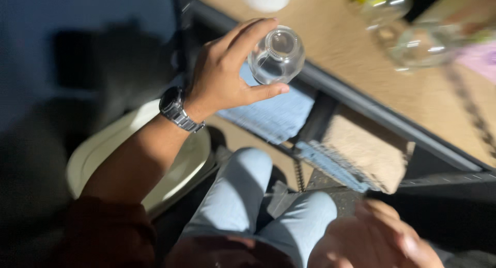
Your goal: The person organizes items from a metal shelf into a white plastic basket. They handle several black circular objects, clear glass jars, and rolls of toilet paper, placing them into the basket one by one.
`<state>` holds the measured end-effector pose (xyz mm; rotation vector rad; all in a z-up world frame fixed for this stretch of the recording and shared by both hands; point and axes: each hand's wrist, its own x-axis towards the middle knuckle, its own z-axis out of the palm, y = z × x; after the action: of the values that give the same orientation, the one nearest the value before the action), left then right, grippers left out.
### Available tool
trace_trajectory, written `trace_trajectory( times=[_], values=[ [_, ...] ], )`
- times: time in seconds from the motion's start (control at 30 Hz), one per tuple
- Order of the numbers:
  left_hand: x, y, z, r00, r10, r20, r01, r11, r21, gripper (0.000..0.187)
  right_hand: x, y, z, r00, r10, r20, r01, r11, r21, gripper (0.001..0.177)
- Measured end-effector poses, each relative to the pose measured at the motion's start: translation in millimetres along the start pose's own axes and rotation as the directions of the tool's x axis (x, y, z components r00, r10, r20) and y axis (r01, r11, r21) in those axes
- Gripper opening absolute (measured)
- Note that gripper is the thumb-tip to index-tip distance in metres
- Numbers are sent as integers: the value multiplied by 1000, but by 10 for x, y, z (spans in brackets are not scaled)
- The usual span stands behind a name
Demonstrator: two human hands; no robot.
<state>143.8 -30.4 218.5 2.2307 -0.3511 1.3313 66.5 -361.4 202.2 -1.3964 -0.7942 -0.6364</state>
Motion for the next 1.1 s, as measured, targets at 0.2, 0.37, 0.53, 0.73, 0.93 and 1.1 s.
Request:
trace_trajectory(
  times=[0.2,0.37,0.53,0.73,0.93,1.1],
  values=[
    [-1480,-227,-404,897,-442,26,440,895,72,77,-261,685,583,916,-310,253,290,950,114,79],
    [-2605,-363,-618,456,-889,33,856,448,256,60,-975,648,468,922,-40,386,-85,949,303,76],
    [-3660,-821,-630,42,-985,165,874,116,472,88,-1697,1301,360,729,20,684,-60,998,35,63],
    [-4118,-1118,-316,-77,-937,340,868,105,485,90,-1788,1454,589,623,-51,780,19,999,50,57],
    [-4462,-1222,71,-29,-907,420,921,139,364,74,-1590,1352,906,694,-37,719,1,999,51,67],
    [-4448,-1293,304,-175,-893,415,943,-30,332,98,-1493,1393,1048,691,-58,721,30,998,51,60]
  ],
)
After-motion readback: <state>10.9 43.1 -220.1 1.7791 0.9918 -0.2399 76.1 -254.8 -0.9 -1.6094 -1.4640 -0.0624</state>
